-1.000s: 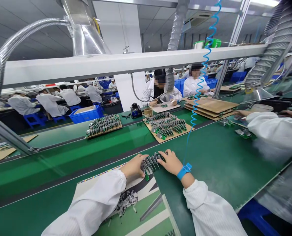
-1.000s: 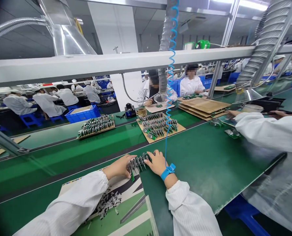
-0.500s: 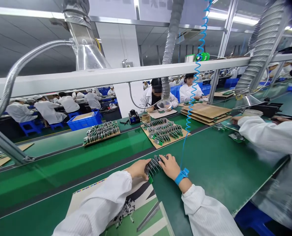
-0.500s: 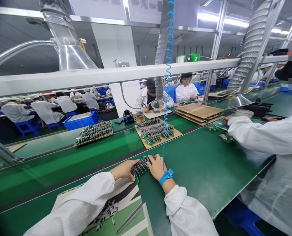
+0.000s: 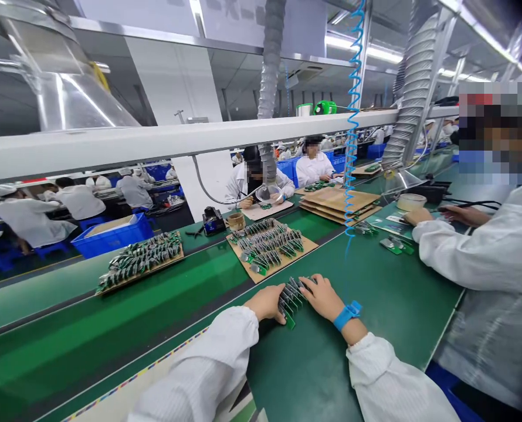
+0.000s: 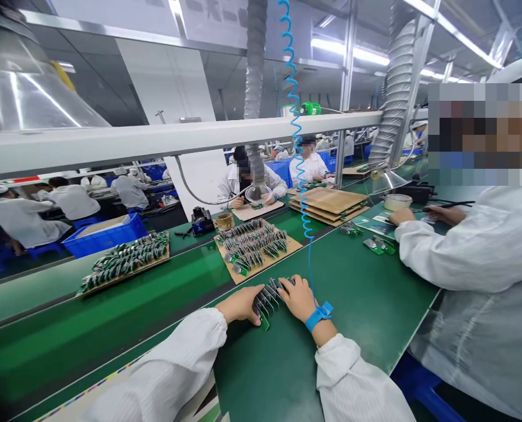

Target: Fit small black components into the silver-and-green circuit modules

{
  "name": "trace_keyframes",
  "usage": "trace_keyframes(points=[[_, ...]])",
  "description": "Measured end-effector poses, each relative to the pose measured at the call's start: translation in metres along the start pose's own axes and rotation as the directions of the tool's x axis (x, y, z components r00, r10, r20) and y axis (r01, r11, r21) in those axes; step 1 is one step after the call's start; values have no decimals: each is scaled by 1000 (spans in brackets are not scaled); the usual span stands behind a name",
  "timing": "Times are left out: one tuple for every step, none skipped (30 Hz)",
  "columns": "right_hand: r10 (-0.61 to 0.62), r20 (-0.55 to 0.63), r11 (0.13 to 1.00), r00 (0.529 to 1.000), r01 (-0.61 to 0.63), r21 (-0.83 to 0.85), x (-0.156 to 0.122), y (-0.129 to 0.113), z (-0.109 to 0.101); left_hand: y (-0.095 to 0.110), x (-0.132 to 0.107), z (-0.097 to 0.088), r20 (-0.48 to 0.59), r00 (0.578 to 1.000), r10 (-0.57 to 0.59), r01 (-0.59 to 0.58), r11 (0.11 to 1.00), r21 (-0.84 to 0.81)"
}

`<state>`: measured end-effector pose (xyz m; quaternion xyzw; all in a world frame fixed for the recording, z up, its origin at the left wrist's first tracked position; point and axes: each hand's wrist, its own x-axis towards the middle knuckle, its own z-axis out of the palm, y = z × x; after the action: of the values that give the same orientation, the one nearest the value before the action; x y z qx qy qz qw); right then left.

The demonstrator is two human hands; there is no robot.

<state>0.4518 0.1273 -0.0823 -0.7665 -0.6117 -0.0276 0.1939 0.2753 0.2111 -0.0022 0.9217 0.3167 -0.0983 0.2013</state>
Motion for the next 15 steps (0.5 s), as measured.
trace_keyframes(points=[[11, -9, 1000, 1000, -11, -3, 5, 13, -1, 6, 13, -2, 3, 1000, 16, -16, 1000, 11], [21, -19, 1000, 1000, -21, -5, 10, 27, -2, 13, 26, -4, 5, 1000, 30, -30, 999, 23], [30, -30, 1000, 999, -30, -6, 15, 40, -3, 20, 39, -6, 6, 999, 42, -42, 998, 35], [37, -41, 999, 998, -38, -7, 19, 53, -5, 27, 51, -7, 6, 999, 53, -53, 998, 46], [43, -53, 999, 998, -43, -7, 24, 66, -6, 34, 63, -8, 7, 998, 62, -62, 997, 55], [46, -64, 999, 997, -47, -7, 29, 78, -8, 41, 74, -9, 8, 998, 69, -70, 996, 62], [48, -75, 999, 996, -48, -7, 33, 90, -9, 47, 85, -10, 8, 997, 76, -76, 995, 67], [48, -85, 999, 995, -48, -7, 37, 102, -10, 54, 96, -10, 7, 997, 82, -83, 994, 72], [47, -95, 999, 994, -48, -8, 41, 112, -11, 60, 107, -11, 6, 996, 89, -89, 993, 76], [44, -104, 999, 994, -45, -9, 45, 122, -12, 65, 118, -12, 4, 995, 95, -95, 992, 78], [40, -113, 999, 993, -41, -10, 50, 132, -13, 70, 128, -13, 2, 995, 102, -101, 992, 80], [36, -122, 999, 992, -38, -12, 54, 142, -14, 75, 139, -14, 0, 994, 109, -109, 991, 80], [33, -131, 999, 991, -36, -15, 57, 151, -15, 79, 149, -15, -2, 993, 118, -118, 990, 77], [33, -139, 999, 990, -36, -18, 61, 161, -16, 83, 159, -16, -7, 991, 133, -132, 989, 68], [36, -148, 999, 988, -40, -22, 65, 170, -16, 87, 168, -17, -12, 989, 149, -148, 987, 56]])
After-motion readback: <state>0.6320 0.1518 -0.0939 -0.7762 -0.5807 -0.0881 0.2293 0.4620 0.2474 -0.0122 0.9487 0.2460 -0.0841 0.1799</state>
